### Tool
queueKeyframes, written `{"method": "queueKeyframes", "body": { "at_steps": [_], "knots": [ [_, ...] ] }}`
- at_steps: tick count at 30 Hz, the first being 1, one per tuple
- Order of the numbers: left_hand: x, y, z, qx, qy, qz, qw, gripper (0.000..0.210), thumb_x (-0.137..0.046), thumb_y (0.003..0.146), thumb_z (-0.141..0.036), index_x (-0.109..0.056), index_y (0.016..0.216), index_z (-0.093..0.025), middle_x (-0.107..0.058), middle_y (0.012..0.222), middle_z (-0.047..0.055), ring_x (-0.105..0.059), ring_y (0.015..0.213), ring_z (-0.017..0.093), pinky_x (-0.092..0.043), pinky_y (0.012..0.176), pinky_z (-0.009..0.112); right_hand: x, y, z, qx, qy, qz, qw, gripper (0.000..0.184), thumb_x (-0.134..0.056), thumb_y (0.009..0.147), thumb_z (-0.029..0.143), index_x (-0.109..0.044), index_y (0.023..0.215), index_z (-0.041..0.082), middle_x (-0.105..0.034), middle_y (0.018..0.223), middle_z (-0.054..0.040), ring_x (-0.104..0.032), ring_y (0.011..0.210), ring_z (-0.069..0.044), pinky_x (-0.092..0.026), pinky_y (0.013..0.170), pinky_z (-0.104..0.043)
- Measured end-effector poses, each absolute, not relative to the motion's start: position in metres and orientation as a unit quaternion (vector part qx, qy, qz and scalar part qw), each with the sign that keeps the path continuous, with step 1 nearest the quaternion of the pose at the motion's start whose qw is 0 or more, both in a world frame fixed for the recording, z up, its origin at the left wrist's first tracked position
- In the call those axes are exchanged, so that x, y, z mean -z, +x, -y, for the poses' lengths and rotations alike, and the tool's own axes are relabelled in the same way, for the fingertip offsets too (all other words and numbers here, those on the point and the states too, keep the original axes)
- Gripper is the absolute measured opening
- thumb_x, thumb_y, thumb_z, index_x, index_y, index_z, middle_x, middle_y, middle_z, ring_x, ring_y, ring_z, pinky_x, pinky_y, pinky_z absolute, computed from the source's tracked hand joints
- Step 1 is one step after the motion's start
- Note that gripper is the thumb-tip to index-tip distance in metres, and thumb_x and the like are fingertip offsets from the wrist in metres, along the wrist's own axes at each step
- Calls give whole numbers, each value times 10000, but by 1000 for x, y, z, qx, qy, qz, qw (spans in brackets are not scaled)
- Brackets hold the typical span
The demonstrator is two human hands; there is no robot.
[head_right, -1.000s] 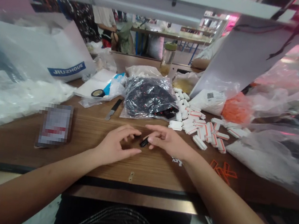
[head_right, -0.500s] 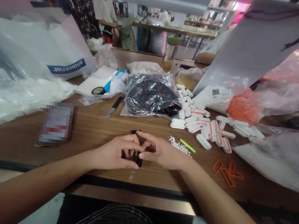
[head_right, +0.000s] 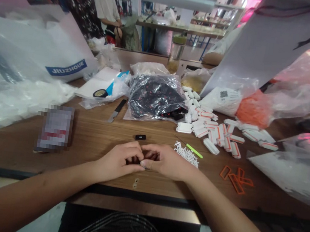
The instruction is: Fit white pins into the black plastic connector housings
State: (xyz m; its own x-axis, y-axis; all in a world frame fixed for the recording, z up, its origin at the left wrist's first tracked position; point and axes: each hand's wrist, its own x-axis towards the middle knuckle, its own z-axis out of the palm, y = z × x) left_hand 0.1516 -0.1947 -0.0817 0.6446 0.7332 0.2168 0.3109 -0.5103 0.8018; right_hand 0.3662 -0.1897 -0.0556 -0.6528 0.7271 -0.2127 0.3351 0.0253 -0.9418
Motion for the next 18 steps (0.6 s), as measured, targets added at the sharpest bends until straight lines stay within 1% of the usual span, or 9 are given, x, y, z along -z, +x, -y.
{"method": "queueKeyframes", "body": {
  "at_steps": [3, 5, 6, 8, 12, 18],
  "knots": [
    [82, 153, 197, -259, 811, -388, 352, 105, -699, 827, -266, -625, 823, -191, -550, 769, -22, -531, 665, 112, -432, 626, 245, 56, 370, 193, -522, -452, 708, 151, 272, -703, 791, 336, -689, 1029, 205, -696, 798, -5, -593, 692, -120, -479, 674, -265],
    [81, 154, 198, -237, 816, -413, 326, 112, -714, 808, -269, -627, 814, -197, -552, 725, -30, -531, 654, 122, -420, 623, 256, 55, 370, 194, -480, -478, 722, 139, 183, -691, 790, 308, -703, 939, 203, -679, 723, 4, -575, 621, -109, -462, 616, -251],
    [80, 154, 198, -229, 820, -420, 316, 113, -716, 804, -271, -630, 815, -200, -555, 714, -31, -533, 654, 127, -415, 623, 262, 54, 370, 195, -463, -480, 732, 139, 147, -675, 797, 291, -706, 913, 206, -679, 721, 4, -571, 604, -105, -458, 606, -249],
    [80, 154, 198, -219, 823, -424, 307, 100, -712, 800, -265, -638, 830, -206, -561, 708, -32, -536, 653, 130, -408, 619, 266, 53, 370, 196, -436, -472, 753, 144, 119, -649, 806, 262, -710, 895, 212, -689, 758, -1, -576, 600, -100, -458, 606, -247],
    [80, 154, 198, -216, 819, -427, 316, 68, -684, 802, -250, -648, 852, -219, -569, 701, -33, -537, 637, 128, -405, 605, 262, 56, 369, 196, -398, -459, 779, 154, 121, -627, 806, 233, -706, 894, 211, -690, 807, -11, -588, 616, -98, -462, 621, -246],
    [80, 154, 198, -216, 820, -429, 312, 76, -673, 807, -249, -629, 854, -210, -571, 730, -28, -529, 636, 124, -392, 595, 259, 55, 367, 197, -344, -451, 809, 154, 147, -618, 823, 257, -712, 928, 217, -684, 855, -24, -602, 681, -114, -465, 663, -259]
  ]
}}
